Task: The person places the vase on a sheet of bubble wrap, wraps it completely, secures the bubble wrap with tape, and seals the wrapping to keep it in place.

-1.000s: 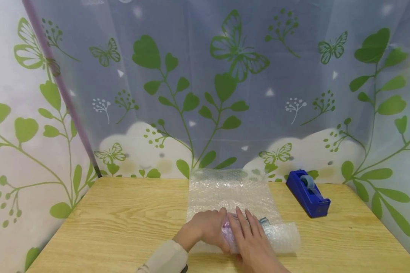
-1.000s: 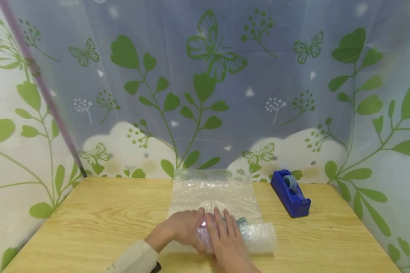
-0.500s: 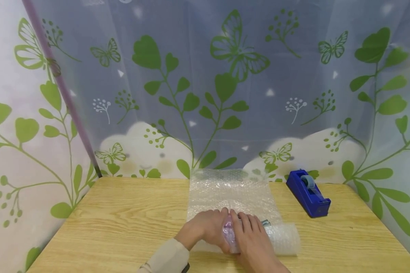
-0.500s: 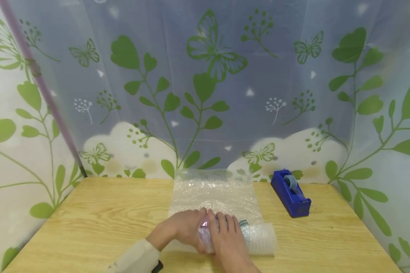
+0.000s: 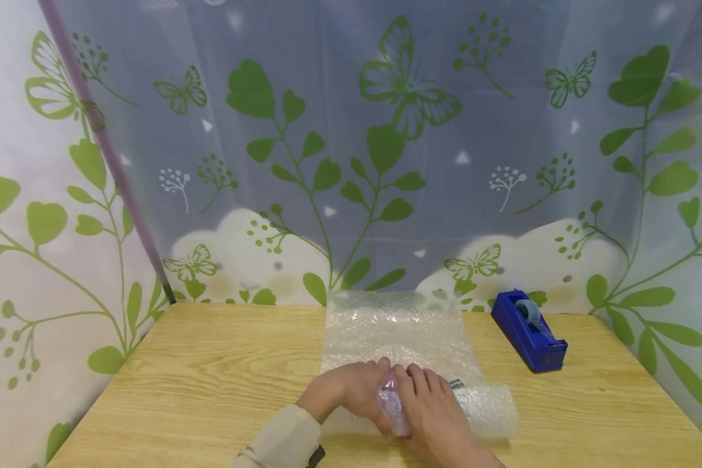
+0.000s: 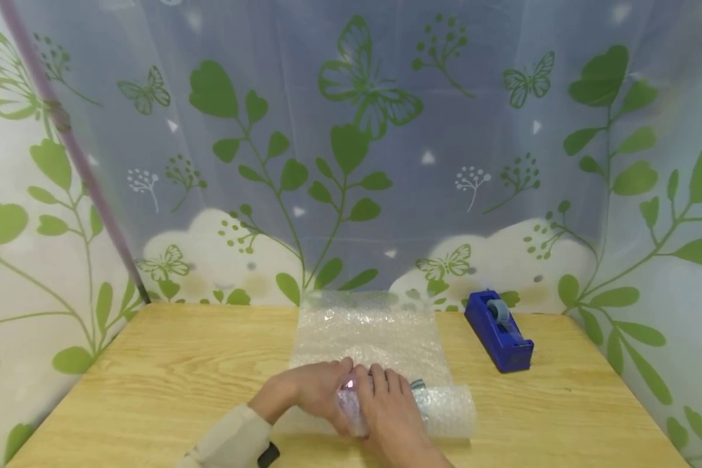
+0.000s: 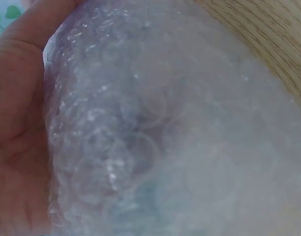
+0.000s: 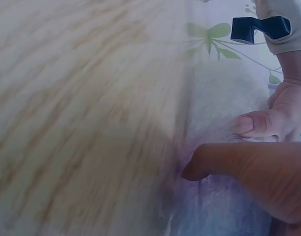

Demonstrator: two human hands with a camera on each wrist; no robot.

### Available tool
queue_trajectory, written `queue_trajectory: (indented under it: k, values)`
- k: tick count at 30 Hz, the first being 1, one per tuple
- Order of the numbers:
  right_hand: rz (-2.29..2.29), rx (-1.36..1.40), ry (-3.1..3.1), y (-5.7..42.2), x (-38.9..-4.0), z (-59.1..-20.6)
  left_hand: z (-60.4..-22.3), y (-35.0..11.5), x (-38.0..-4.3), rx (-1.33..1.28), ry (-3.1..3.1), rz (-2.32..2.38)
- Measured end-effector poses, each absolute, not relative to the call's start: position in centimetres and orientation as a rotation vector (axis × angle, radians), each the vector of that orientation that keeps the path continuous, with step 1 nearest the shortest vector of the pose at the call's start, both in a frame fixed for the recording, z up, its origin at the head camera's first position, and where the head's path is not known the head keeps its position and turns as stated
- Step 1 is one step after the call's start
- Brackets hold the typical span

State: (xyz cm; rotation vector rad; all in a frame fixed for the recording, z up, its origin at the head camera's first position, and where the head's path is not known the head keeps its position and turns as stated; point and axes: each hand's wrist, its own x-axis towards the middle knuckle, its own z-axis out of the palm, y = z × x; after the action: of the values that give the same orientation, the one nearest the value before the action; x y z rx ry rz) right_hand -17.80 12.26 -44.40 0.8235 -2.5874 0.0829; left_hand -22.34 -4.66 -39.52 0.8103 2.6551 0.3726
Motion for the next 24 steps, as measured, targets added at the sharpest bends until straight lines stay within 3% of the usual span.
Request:
queue_trajectory:
  k: [24]
  values:
    - [0.053,0.917,-2.703,12.2,-17.7,-42.8,-39.1,-4.8,-22.4,0.76,2.528,0.411]
